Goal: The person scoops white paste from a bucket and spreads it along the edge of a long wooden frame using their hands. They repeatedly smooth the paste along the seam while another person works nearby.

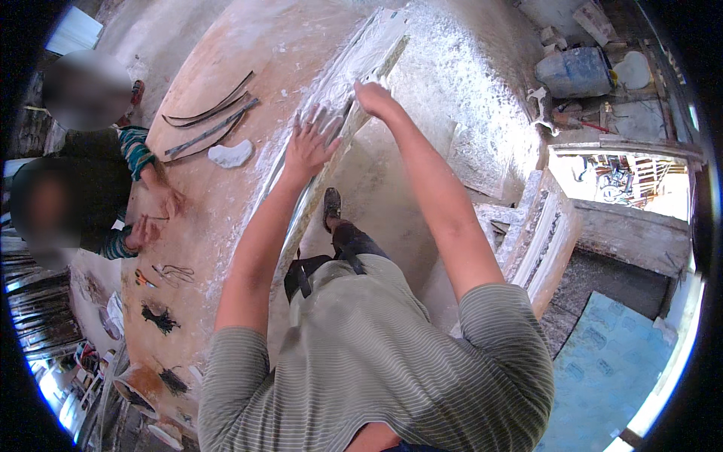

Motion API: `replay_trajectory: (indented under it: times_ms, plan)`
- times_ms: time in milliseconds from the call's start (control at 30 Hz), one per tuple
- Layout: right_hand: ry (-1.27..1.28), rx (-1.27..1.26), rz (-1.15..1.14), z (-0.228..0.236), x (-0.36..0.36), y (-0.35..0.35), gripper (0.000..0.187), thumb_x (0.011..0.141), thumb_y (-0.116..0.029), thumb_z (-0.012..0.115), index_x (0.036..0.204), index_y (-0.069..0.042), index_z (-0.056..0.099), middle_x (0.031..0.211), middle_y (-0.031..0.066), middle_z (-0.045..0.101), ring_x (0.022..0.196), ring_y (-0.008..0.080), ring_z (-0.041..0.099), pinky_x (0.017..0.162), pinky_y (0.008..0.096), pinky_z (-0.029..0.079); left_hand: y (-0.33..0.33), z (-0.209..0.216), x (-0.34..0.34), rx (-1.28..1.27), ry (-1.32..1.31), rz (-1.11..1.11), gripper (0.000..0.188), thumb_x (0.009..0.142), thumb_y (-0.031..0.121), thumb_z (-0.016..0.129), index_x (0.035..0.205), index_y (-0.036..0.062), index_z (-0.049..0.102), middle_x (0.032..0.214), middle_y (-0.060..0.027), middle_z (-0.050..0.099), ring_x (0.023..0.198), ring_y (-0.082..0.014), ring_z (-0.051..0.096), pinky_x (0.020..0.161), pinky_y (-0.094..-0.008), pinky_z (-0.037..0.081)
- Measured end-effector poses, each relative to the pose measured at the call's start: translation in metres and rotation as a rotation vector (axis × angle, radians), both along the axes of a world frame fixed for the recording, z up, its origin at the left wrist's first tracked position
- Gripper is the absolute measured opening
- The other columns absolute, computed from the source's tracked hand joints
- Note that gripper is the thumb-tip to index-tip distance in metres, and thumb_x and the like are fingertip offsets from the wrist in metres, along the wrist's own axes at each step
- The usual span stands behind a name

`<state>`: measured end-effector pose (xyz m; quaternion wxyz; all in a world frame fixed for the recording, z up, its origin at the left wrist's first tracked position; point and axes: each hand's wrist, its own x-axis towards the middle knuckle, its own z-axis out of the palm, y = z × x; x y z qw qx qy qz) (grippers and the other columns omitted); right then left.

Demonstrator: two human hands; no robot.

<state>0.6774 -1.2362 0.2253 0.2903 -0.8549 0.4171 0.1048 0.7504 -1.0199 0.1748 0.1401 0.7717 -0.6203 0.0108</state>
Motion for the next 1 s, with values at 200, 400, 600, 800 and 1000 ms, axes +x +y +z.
replay_trajectory:
  times_ms: [200,400,600,800,1000]
  plan:
    - [-0.042,-0.218,0.279,0.008,-0.031,0.053,0.054,0.101,-0.034,0.043,0.129,0.010,0.056,0.129,0.0360,0.056,0.120,0.0576,0.049,0.114,0.0621,0.025,0.036,0.000,-0.006,0.106,0.145,0.143,0.062,0.102,0.053,0.039,0.154,0.0191,0.039,0.160,-0.0162,0.032,0.154,-0.0328,0.014,0.122,-0.0572,0.008]
    - [-0.151,-0.167,0.041,-0.045,-0.044,0.137,0.065,0.097,-0.041,0.054,0.130,0.015,0.054,0.141,0.0505,0.030,0.142,0.0609,0.018,0.119,0.0634,0.010,0.065,0.011,-0.015,0.209,0.206,0.059,0.061,0.101,0.054,0.040,0.149,0.0173,0.048,0.160,-0.0167,0.033,0.154,-0.0335,0.013,0.122,-0.0589,0.006]
    - [-0.078,-0.030,-0.175,-0.047,-0.025,0.052,0.062,0.099,-0.045,0.047,0.133,0.007,0.056,0.147,0.0456,0.028,0.145,0.0565,0.016,0.117,0.0635,0.016,-0.020,0.009,-0.010,0.150,0.142,-0.033,0.058,0.100,0.054,0.042,0.146,0.0204,0.052,0.160,-0.0089,0.035,0.154,-0.0268,0.014,0.123,-0.0578,0.007]
    - [0.178,-0.275,-0.050,-0.042,0.000,-0.093,0.068,0.103,-0.049,0.026,0.126,0.003,0.064,0.137,0.0293,0.055,0.128,0.0484,0.051,0.112,0.0551,0.037,-0.060,0.011,-0.008,0.017,0.176,0.036,0.057,0.101,0.053,0.042,0.149,0.0218,0.047,0.158,-0.0093,0.038,0.154,-0.0255,0.017,0.123,-0.0570,0.010]
    - [-0.162,-0.040,-0.150,0.038,0.020,-0.138,0.058,0.098,-0.041,0.041,0.114,0.010,0.065,0.120,0.0369,0.061,0.116,0.0516,0.057,0.103,0.0523,0.043,-0.049,0.018,0.000,0.178,0.218,0.081,0.062,0.102,0.052,0.039,0.154,0.0201,0.038,0.162,-0.0157,0.029,0.155,-0.0307,0.009,0.120,-0.0633,0.010]
